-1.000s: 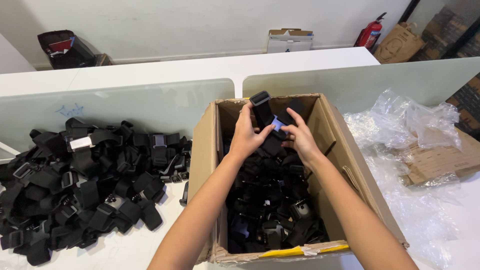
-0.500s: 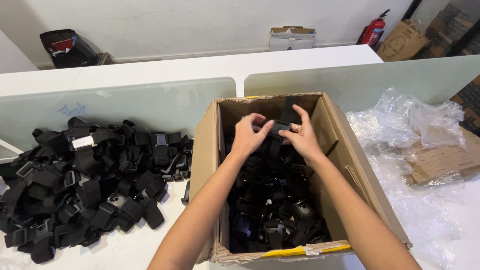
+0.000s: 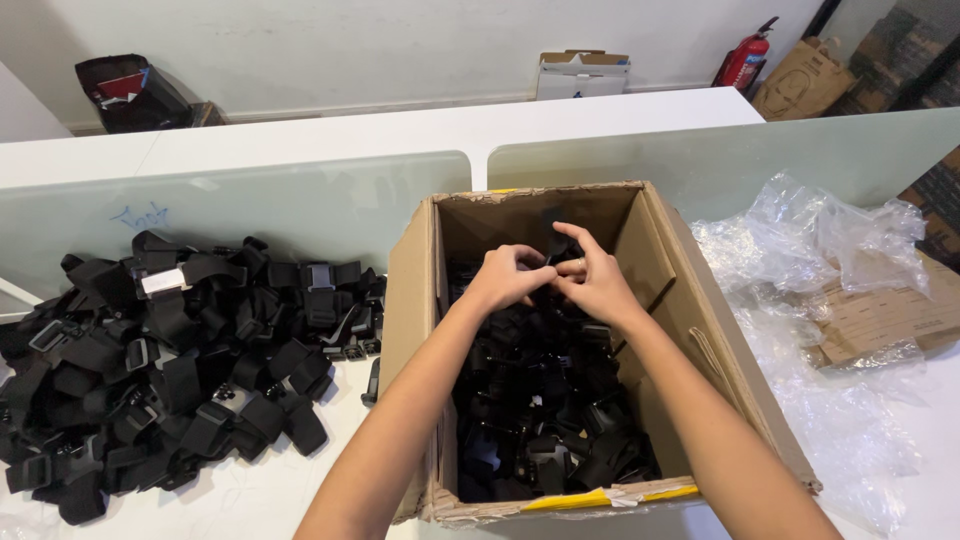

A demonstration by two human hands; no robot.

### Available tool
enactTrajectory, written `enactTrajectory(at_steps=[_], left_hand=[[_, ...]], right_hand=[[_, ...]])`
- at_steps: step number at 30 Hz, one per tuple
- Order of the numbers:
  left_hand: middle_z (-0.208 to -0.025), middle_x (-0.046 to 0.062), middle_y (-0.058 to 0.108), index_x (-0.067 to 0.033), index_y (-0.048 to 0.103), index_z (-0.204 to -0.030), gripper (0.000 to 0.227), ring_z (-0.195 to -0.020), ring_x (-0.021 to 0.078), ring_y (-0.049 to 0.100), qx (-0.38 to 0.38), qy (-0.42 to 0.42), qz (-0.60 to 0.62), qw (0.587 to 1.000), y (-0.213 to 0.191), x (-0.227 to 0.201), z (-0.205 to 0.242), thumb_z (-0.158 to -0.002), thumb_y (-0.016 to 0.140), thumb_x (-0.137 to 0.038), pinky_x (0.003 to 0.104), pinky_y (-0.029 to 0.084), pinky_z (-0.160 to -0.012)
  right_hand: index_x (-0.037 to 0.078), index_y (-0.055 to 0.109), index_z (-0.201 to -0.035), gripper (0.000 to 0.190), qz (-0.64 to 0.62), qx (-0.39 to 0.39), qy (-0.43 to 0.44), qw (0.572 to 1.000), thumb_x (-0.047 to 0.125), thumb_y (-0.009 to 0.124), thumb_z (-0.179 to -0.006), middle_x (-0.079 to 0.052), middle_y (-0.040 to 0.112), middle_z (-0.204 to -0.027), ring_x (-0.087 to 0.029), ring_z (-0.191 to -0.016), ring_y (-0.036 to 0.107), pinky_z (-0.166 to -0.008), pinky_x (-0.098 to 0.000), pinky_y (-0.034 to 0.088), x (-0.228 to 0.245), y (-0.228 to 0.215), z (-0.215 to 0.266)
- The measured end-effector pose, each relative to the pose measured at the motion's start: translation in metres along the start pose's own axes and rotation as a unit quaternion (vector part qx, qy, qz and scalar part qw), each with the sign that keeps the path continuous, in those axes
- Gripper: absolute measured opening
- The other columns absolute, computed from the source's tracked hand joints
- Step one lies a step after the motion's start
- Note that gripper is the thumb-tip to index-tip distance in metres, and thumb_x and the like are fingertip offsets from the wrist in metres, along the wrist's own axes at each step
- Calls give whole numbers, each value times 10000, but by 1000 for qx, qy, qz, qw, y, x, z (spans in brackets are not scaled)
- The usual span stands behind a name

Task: The person takes black plastic strap components from a large pile on the desk and places them into a cardboard box, handling each item individually by hand.

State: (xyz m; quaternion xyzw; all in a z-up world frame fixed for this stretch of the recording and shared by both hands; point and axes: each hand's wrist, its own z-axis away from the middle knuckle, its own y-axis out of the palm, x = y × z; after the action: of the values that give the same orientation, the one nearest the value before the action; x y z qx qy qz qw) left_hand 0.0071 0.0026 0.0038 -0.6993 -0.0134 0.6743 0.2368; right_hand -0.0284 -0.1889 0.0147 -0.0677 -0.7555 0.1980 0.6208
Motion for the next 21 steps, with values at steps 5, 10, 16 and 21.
enactTrajectory(at_steps=[5, 10, 16, 21], left_hand=[[-869, 188, 764, 77, 693, -1151, 476, -585, 232, 747, 1, -31, 17, 999, 0, -7, 4, -854, 678, -295, 326, 614, -587], [-796, 195, 757, 111, 735, -1014, 385, -601, 218, 754, 25, 6, -14, 1000, 1, 2, -1, -837, 697, -228, 326, 617, -592], [-846, 229, 755, 64, 747, -1055, 406, -714, 297, 752, -1, 43, -146, 988, 8, 22, -11, -834, 730, -276, 385, 611, -674], [-886, 255, 742, 29, 754, -1030, 405, -855, 376, 759, -16, 15, -181, 983, 8, 30, -19, -897, 688, -349, 428, 600, -816]], right_hand=[[61, 630, -1079, 408, 207, -142, -14, 968, 143, 877, -765, -81, 673, -769, -191, -696, 646, -655, -324, 520, 20, -2, 1], [53, 688, -788, 178, 238, -162, -203, 936, 117, 837, -715, -103, 670, -949, -259, -883, 628, -735, -365, 515, 7, -14, -2], [33, 715, -895, 114, 206, -20, -144, 968, 43, 710, -781, -122, 728, -940, -303, -923, 663, -845, -404, 524, -11, -8, -5], [55, 756, -910, 123, 231, -33, -103, 967, 55, 698, -802, -136, 734, -924, -315, -946, 680, -872, -406, 539, -17, -6, -9]])
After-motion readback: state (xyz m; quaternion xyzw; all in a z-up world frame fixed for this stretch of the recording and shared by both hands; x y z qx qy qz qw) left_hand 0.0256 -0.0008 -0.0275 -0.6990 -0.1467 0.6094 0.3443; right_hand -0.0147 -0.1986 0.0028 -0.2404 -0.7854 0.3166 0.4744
